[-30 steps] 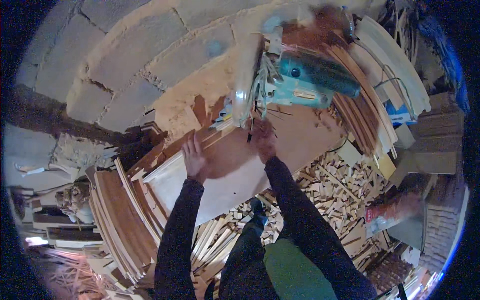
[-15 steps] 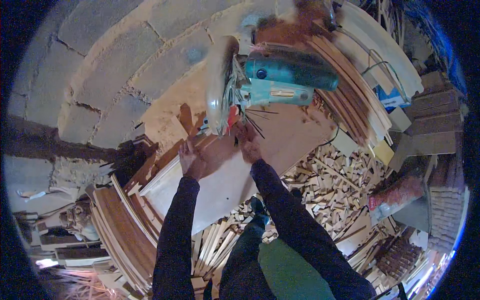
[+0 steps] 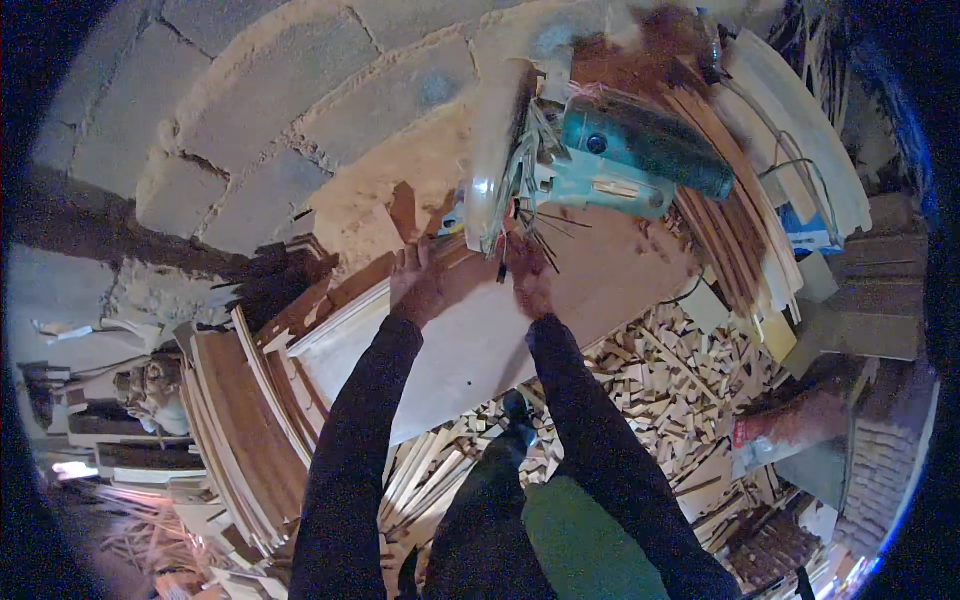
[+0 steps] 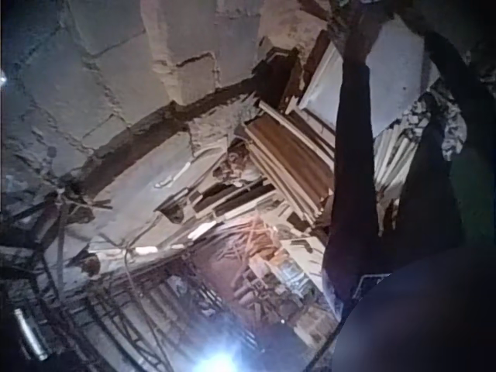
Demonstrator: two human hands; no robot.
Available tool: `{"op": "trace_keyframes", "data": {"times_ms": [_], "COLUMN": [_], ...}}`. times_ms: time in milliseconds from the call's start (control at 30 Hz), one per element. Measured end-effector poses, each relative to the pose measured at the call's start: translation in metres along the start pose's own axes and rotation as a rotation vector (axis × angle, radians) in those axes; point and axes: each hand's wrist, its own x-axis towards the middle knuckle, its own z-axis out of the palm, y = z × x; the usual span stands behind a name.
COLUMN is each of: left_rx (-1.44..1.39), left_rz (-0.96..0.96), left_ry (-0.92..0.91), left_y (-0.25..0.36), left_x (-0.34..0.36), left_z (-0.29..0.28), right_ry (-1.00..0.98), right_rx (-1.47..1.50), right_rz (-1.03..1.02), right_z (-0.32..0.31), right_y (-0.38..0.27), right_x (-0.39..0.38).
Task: Cutting thin wooden strips using a circular saw on a workbench.
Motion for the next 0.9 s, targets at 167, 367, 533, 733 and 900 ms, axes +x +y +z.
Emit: {"op": "trace_keyframes", "data": {"times_ms": [167, 367, 533, 733, 900], "left_rx": [-0.109, -0.105, -0.004, -0.102, -0.137], "left_rz": [0.029, -0.159, -0.205, -0.243, -0.259], "left_ry": [0.033, 0.069, 0.230, 0.059, 0.115], "left_y": [0.007, 0.019, 0.034, 0.046, 0.052], "left_x": [0.000, 0.006, 0.018, 0.030, 0.028], "left_z": [-0.021, -0.028, -0.028, -0.038, -0.042], "right_ry": [0.096, 0.361, 0.440, 0.328, 0.039], "right_rx": [-0.671, -0.177, -0.189, -0.312, -1.154], "right_rz": [-0.120, 0.175, 0.221, 0.419, 0.285], "right_z": [-0.016, -0.047, -0.079, -0.129, -0.162], "right_y": [-0.059, -0.195, -0.206, -0.182, -0.173], "right_x": [-0.028, -0.152, -0.221, -0.293, -0.317]}}
